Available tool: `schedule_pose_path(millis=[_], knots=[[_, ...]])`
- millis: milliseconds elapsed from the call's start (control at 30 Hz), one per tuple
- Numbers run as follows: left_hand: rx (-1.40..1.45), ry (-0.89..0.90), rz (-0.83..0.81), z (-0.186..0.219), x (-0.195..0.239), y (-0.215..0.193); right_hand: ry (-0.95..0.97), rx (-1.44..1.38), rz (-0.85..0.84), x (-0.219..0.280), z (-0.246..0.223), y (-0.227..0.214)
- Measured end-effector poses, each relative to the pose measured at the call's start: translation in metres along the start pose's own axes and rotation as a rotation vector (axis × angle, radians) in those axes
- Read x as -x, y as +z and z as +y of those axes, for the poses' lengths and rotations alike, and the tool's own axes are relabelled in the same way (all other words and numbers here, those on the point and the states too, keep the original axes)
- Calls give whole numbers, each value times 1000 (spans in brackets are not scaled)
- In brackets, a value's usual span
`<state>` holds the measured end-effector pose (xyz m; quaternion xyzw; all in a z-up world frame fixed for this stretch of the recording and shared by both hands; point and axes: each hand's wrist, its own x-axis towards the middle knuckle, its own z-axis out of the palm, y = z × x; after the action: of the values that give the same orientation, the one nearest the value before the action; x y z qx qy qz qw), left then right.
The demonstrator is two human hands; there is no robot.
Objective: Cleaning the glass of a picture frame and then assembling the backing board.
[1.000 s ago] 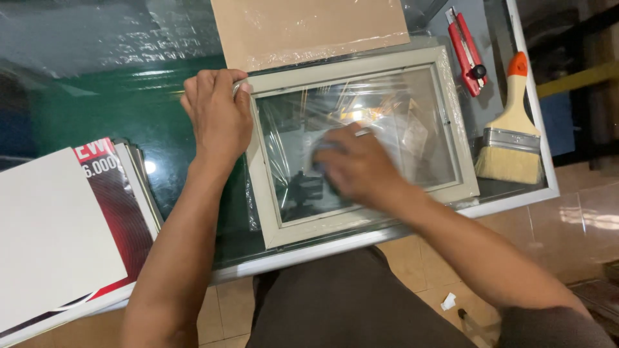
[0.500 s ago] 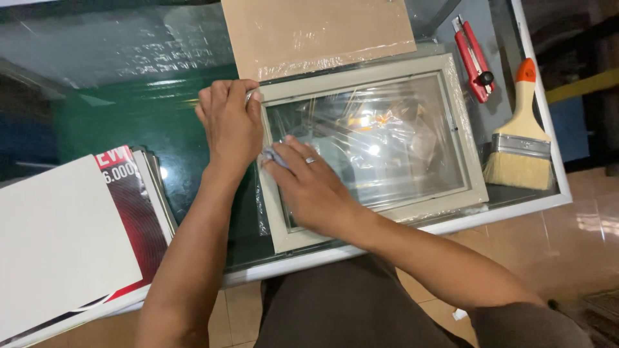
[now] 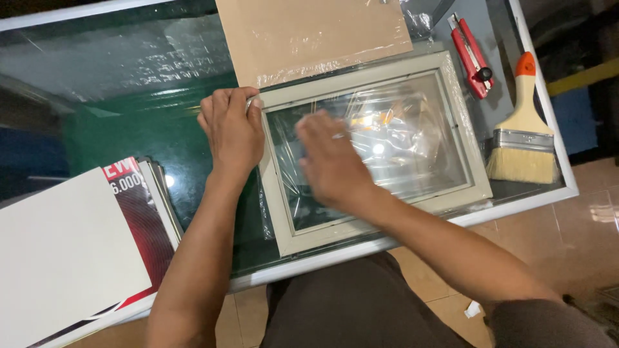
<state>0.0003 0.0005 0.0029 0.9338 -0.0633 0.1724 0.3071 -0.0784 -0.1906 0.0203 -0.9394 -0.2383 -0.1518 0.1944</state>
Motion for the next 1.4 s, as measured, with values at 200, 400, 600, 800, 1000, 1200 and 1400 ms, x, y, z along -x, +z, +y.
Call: schedule_pose_path(millis=[200, 400, 600, 800, 1000, 1200, 1400], knots=[[6, 3, 6, 2, 1, -3, 28, -8, -106, 12, 30, -18], [21, -9, -3, 2, 0, -2, 299, 383, 66, 64, 161, -59], [2, 1, 10, -2, 1, 3, 64, 24, -36, -17, 16, -5], [-11, 9, 5, -11, 0, 8, 11, 57, -155, -24, 26, 2], [59, 29, -235, 27, 21, -43, 230, 138, -46, 22, 122, -70], [-77, -4, -757, 51, 125, -78, 259, 141, -25, 22, 123, -65], [-73, 224, -433, 38, 153, -66, 47, -96, -256, -1, 18, -36]])
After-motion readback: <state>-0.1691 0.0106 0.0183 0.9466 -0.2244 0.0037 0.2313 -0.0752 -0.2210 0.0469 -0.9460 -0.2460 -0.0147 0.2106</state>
